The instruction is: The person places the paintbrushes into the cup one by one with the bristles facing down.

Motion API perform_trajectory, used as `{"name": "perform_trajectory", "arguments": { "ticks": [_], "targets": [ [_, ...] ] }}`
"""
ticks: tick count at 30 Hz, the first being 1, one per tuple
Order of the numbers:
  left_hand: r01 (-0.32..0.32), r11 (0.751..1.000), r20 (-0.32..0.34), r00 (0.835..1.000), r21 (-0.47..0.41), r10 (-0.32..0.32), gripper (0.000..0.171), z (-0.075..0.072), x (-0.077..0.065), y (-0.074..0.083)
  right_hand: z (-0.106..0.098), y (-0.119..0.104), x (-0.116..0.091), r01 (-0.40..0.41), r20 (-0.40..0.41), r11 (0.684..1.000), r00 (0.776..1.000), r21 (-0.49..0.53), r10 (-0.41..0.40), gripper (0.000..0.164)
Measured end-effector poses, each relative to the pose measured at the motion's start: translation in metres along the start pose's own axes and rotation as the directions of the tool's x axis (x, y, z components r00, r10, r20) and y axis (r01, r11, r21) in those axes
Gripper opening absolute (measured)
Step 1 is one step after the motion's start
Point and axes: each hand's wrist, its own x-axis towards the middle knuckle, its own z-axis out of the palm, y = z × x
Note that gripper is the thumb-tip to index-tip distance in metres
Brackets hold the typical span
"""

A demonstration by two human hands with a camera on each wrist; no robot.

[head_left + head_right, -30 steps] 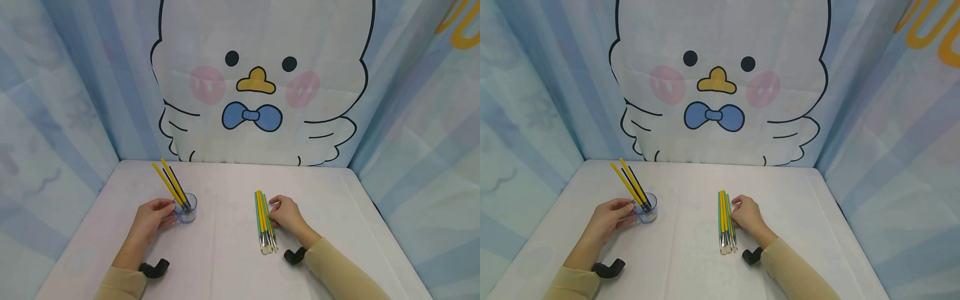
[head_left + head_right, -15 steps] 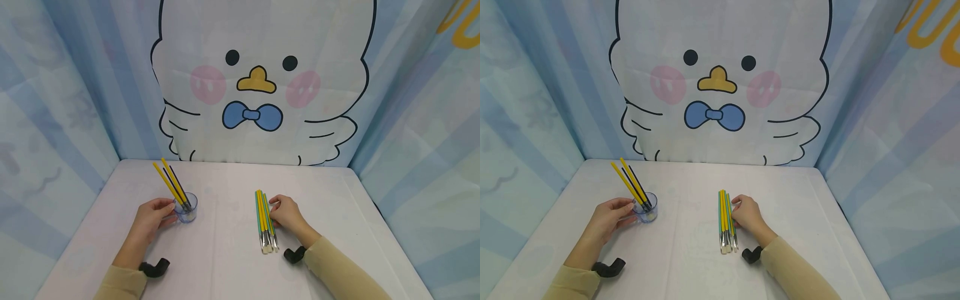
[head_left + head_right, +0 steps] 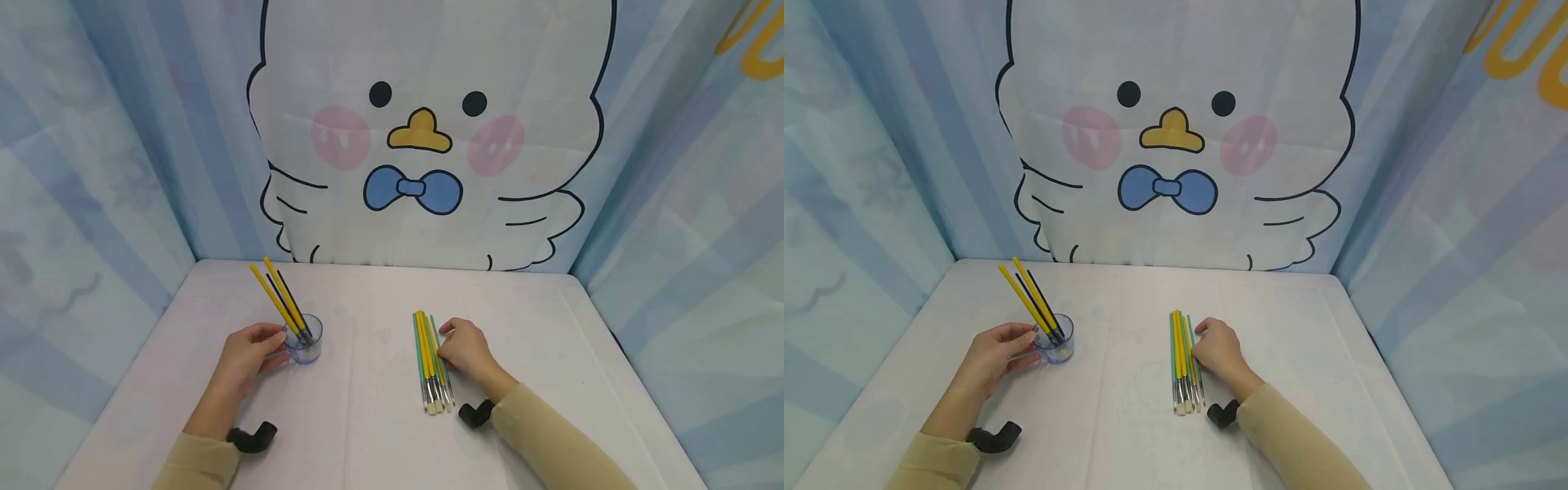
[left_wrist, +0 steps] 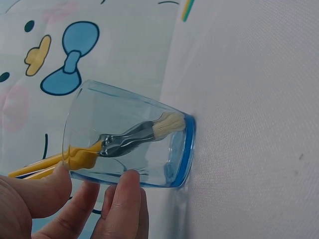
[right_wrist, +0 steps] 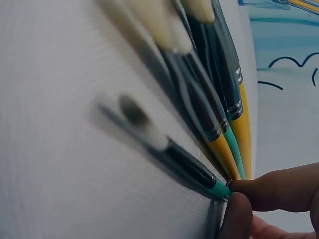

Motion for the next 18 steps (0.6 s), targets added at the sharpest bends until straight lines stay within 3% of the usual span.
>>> {"name": "perform_trajectory", "arguments": {
  "ticks": [11, 18],
  "targets": [
    [0.005, 1.000, 0.007, 1.000, -0.005, -0.005, 0.045, -0.0005, -0.0005, -0.0003, 0.0022, -0.0056, -0.0026, 0.036, -0.029, 0.990, 0.999, -0.134, -0.040, 0.037],
    [0.005, 1.000, 0.008, 1.000, -0.006, -0.005, 0.043, -0.0006, -0.0004, -0.0004, 0.0001, -0.0090, -0.0004, -0.007, -0.001, 0.994, 1.000, -0.107, 0.007, 0.039]
  ]
}}
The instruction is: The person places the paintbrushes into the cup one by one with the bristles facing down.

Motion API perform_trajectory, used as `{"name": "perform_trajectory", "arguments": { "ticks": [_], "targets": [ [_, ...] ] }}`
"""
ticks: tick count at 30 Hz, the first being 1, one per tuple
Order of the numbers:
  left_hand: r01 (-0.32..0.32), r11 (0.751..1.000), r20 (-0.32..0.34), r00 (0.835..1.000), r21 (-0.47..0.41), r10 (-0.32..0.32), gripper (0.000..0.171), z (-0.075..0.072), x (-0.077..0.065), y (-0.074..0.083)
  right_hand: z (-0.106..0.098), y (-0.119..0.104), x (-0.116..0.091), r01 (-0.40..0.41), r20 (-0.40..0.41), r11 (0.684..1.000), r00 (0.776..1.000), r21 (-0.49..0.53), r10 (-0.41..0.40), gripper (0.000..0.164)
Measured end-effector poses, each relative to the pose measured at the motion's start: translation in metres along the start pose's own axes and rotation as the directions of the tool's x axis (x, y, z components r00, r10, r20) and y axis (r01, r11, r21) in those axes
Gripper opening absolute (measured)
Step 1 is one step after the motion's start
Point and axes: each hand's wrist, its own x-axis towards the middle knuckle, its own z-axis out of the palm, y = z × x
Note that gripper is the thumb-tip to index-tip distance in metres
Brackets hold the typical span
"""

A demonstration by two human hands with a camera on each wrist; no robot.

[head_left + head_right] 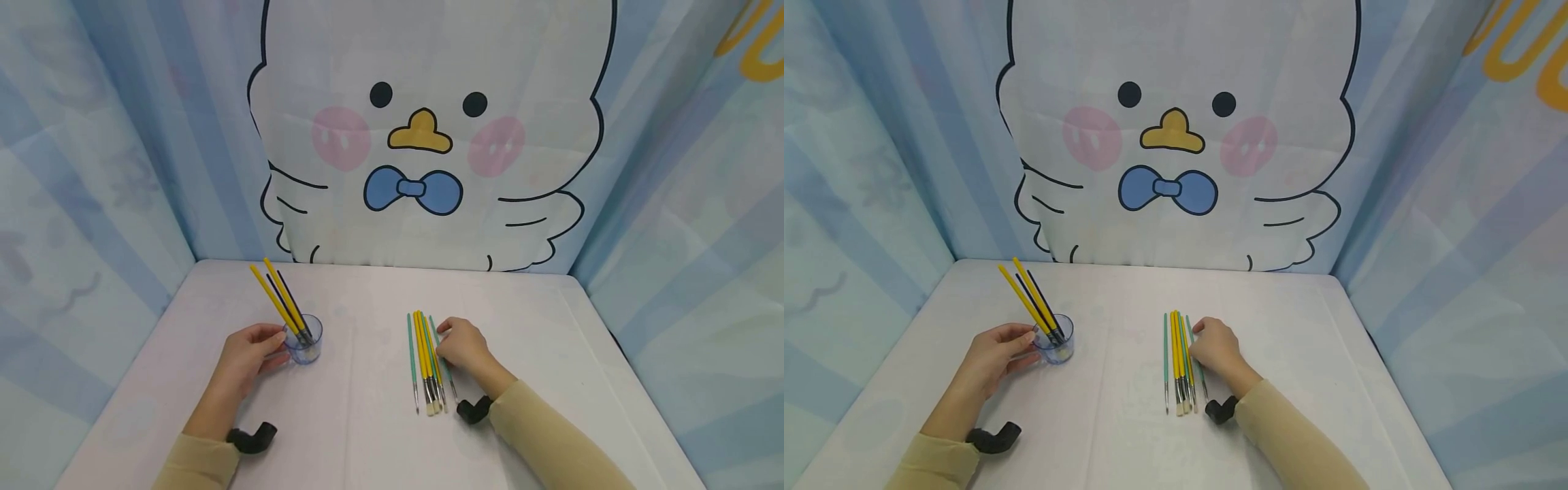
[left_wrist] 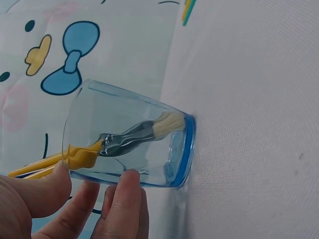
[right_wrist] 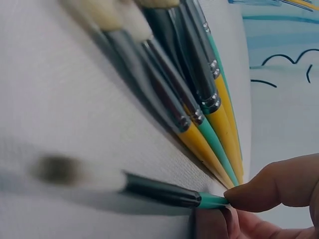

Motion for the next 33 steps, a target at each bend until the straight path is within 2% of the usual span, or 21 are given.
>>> {"name": "perform_trajectory", "arguments": {
  "ticks": [8, 13, 18, 23, 33],
  "targets": [
    [0.001, 1.000, -0.002, 1.000, -0.004, -0.001, 0.042, -0.001, 0.000, -0.001, -0.003, -0.001, 0.003, -0.061, 0.037, 0.990, 0.998, 0.130, 0.057, 0.041],
    [0.001, 1.000, 0.002, 1.000, -0.009, 0.000, 0.042, -0.001, 0.001, -0.002, -0.006, -0.004, 0.004, -0.006, -0.001, 0.970, 1.000, 0.243, 0.006, 0.044],
    [0.001, 1.000, 0.001, 1.000, -0.010, -0.001, 0.042, -0.002, 0.002, -0.003, -0.007, -0.012, 0.005, 0.023, -0.039, 0.925, 0.999, 0.379, -0.009, 0.047],
    [0.001, 1.000, 0.003, 1.000, -0.010, -0.001, 0.042, -0.001, 0.003, -0.001, -0.005, -0.020, 0.007, 0.047, -0.061, 0.882, 0.998, 0.469, -0.020, 0.047],
    [0.009, 1.000, -0.004, 1.000, -0.017, -0.010, 0.043, -0.002, 0.003, 0.000, -0.002, -0.048, 0.005, 0.183, -0.095, 0.767, 0.983, 0.614, -0.159, 0.049]
  ]
}}
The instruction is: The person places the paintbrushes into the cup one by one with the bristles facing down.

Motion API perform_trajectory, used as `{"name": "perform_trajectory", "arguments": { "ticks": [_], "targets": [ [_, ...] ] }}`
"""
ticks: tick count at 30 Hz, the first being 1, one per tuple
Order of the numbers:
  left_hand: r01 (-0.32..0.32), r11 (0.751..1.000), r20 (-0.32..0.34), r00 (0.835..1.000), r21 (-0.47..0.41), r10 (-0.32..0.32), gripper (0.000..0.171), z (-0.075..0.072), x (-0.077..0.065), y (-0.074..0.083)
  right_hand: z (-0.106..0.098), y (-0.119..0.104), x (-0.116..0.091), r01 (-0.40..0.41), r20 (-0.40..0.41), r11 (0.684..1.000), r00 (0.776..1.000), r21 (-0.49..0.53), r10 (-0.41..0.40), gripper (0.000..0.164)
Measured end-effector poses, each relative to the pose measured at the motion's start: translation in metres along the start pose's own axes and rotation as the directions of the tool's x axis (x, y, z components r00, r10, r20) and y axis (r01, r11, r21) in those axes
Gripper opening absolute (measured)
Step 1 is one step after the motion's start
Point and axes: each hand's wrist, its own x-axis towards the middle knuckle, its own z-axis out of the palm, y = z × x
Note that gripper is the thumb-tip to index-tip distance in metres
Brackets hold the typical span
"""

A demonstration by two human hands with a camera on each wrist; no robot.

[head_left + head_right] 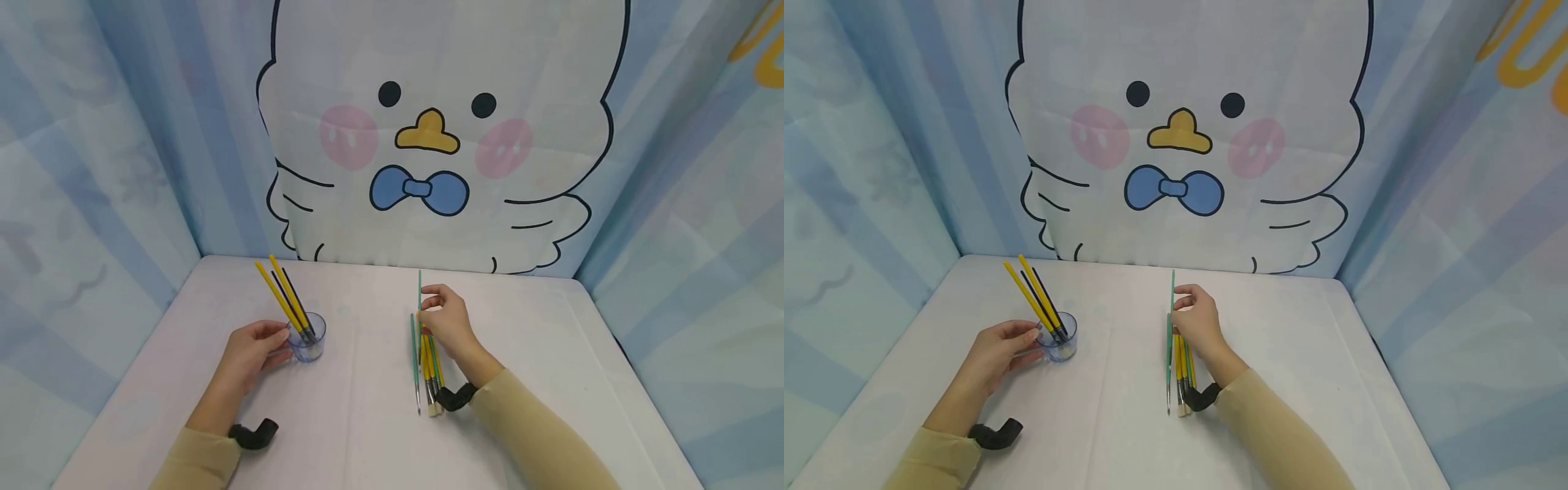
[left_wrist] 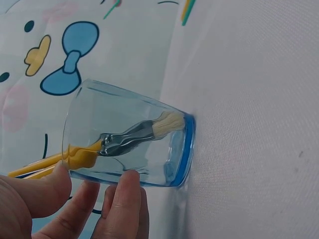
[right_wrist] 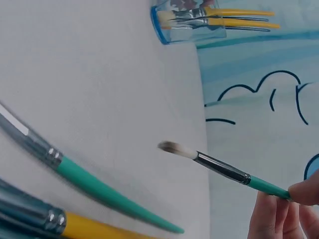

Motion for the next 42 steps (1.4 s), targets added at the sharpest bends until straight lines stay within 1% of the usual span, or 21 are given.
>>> {"name": "perform_trajectory", "arguments": {
  "ticks": [4, 7, 14, 19, 22, 29, 37, 42],
  "targets": [
    [0.003, 1.000, -0.001, 1.000, 0.000, -0.003, 0.042, 0.000, 0.000, -0.001, 0.010, -0.010, -0.001, 0.054, 0.027, 0.996, 0.998, 0.065, -0.056, 0.049],
    [-0.002, 1.000, 0.002, 1.000, 0.003, 0.002, 0.042, 0.000, -0.001, 0.000, 0.018, -0.017, -0.001, 0.076, 0.048, 0.992, 0.996, 0.105, -0.081, 0.049],
    [-0.006, 1.000, 0.005, 1.000, 0.011, 0.006, 0.040, 0.001, -0.001, 0.000, 0.040, -0.035, -0.003, 0.109, 0.103, 0.984, 0.987, 0.141, -0.124, 0.047],
    [-0.001, 1.000, 0.006, 1.000, 0.007, 0.001, 0.040, 0.000, 0.000, 0.000, 0.056, -0.046, -0.003, 0.168, 0.133, 0.971, 0.972, 0.173, -0.192, 0.049],
    [0.000, 1.000, 0.009, 1.000, 0.005, 0.000, 0.040, 0.000, 0.000, 0.000, 0.065, -0.053, -0.003, 0.201, 0.137, 0.959, 0.963, 0.201, -0.231, 0.048],
    [-0.009, 1.000, 0.020, 1.000, -0.001, 0.009, 0.042, -0.001, 0.000, 0.001, 0.086, -0.067, -0.002, 0.252, 0.127, 0.934, 0.949, 0.252, -0.290, 0.047],
    [-0.018, 1.000, 0.017, 1.000, -0.007, 0.018, 0.041, -0.002, 0.003, -0.002, 0.109, -0.080, 0.001, 0.329, 0.091, 0.888, 0.923, 0.321, -0.374, 0.045],
    [-0.013, 1.000, 0.016, 1.000, 0.000, 0.013, 0.041, -0.001, 0.003, -0.001, 0.123, -0.087, 0.001, 0.356, 0.083, 0.874, 0.911, 0.331, -0.403, 0.046]
  ]
}}
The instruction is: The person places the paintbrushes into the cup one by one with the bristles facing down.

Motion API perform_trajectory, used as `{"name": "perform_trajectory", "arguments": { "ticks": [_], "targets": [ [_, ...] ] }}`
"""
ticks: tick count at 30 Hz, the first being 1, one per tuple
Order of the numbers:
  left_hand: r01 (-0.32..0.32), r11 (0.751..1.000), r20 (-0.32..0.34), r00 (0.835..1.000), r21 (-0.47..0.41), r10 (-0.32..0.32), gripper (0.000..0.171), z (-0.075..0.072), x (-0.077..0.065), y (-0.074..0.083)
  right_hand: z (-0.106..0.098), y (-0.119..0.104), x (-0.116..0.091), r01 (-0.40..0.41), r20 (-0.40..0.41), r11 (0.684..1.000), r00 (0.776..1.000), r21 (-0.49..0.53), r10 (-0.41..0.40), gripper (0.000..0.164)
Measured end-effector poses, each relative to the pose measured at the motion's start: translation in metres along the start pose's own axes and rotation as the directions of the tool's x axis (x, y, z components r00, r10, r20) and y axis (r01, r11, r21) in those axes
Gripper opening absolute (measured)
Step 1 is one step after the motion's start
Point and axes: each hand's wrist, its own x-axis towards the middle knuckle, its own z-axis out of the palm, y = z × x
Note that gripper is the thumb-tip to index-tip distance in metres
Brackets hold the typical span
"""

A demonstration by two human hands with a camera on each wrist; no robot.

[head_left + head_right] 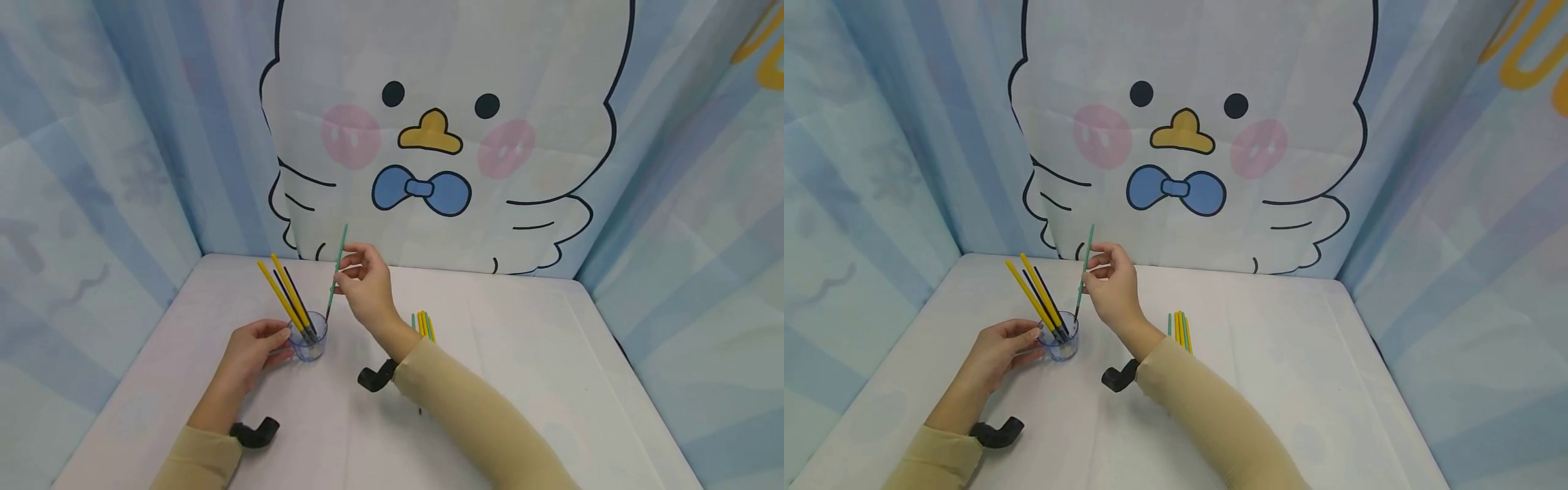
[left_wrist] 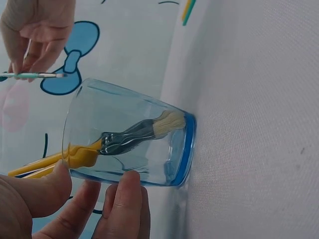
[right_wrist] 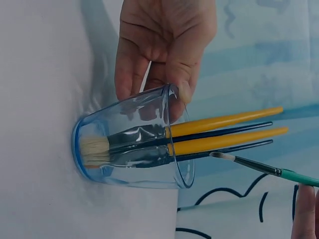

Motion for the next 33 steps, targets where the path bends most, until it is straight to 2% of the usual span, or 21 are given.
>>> {"name": "perform_trajectory", "arguments": {
  "ticks": [8, 20, 26, 33],
  "targets": [
    [0.006, 1.000, -0.010, 1.000, 0.014, -0.006, 0.039, 0.001, 0.001, 0.000, 0.017, 0.004, 0.005, 0.029, 0.059, 0.998, 0.998, -0.063, -0.026, 0.044],
    [0.011, 0.999, -0.020, 1.000, 0.031, -0.010, 0.039, 0.001, 0.000, 0.001, 0.028, 0.023, 0.006, -0.021, 0.087, 0.989, 0.996, -0.150, 0.035, 0.040],
    [0.002, 1.000, -0.017, 1.000, 0.030, -0.001, 0.039, 0.001, 0.001, 0.000, 0.030, 0.030, 0.005, -0.058, 0.097, 0.969, 0.992, -0.242, 0.083, 0.035],
    [0.001, 1.000, -0.011, 1.000, 0.026, -0.001, 0.040, 0.000, 0.002, -0.001, 0.029, 0.039, 0.003, -0.067, 0.113, 0.953, 0.988, -0.294, 0.104, 0.032]
  ]
}}
